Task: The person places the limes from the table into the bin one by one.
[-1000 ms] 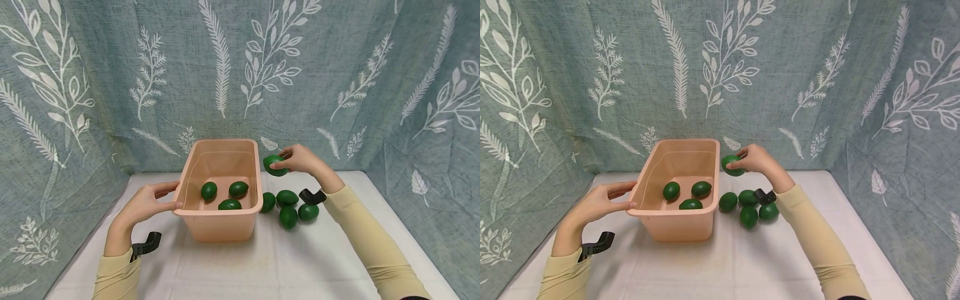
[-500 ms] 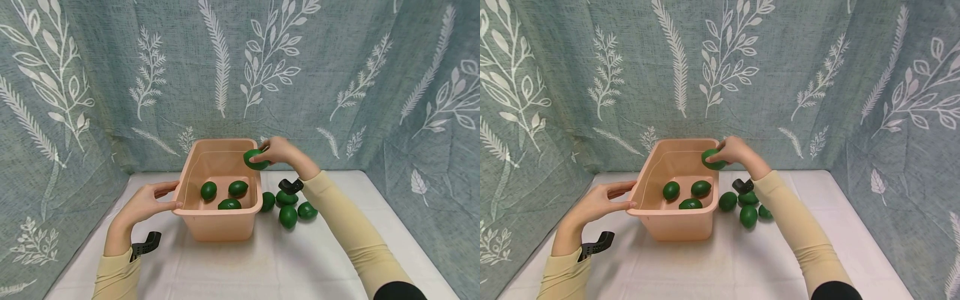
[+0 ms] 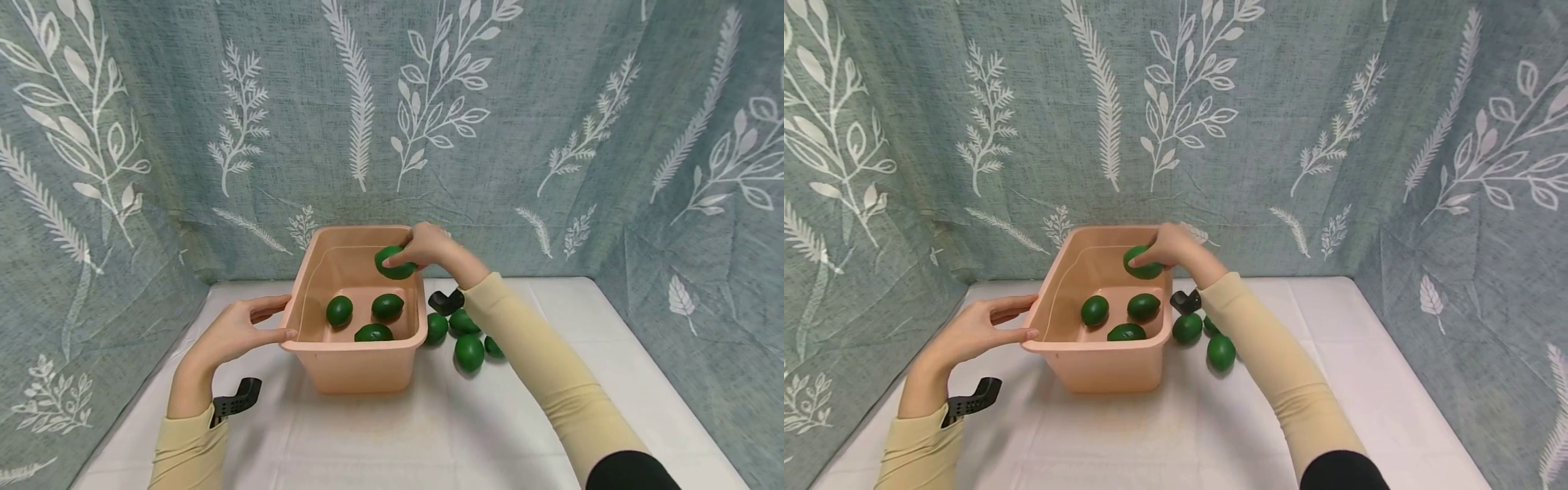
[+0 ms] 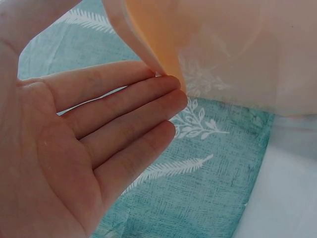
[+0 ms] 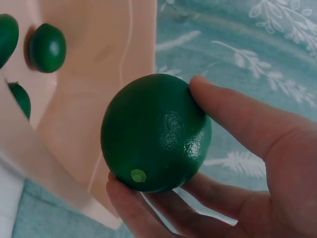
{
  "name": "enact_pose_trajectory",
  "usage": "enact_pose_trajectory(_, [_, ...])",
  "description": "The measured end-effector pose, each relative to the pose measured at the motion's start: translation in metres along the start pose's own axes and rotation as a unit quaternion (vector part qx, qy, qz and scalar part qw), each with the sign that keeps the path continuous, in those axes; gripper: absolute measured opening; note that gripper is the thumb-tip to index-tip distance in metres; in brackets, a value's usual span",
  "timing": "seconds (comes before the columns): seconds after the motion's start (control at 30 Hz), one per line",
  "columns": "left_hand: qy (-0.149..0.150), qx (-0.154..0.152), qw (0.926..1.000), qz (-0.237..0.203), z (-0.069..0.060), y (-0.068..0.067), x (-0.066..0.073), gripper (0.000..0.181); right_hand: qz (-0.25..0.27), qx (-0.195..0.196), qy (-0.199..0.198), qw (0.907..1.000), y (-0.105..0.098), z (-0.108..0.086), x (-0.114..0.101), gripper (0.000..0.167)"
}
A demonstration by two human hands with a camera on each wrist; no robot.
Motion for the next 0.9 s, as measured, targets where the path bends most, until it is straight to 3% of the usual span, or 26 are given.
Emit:
enact_pose_trajectory(0.23, [0.004,0.002,1.0000,0.001,0.000,0.000,0.000,0.073,0.025,-0.003,-0.005,0.9997,0.011,0.012,-0.007,0.055])
enact_pose_trajectory(0.5, [0.002,0.000,1.0000,-0.003,0.000,0.001,0.000,0.073,0.056,-0.001,-0.006,0.9984,0.004,0.004,-0.003,0.050])
enact_pose_trajectory(0.7, [-0.001,-0.001,1.0000,-0.004,0.000,0.000,0.001,0.073,0.044,0.014,-0.012,0.9988,-0.005,-0.010,0.011,0.053])
enact_pose_trajectory(0.9, [0.000,0.000,1.0000,-0.002,-0.001,0.000,0.002,0.072,0.030,0.034,0.004,0.9990,-0.008,-0.022,0.039,0.052])
Point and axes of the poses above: each hand's wrist, its own z-axis towards the middle knuckle, its own y-axis out of the palm, x = y × z, the point moved 4 cm from there along z, towards the middle knuckle, and after that the axes turned 7 degrees about -z, right-handed, at the moved point
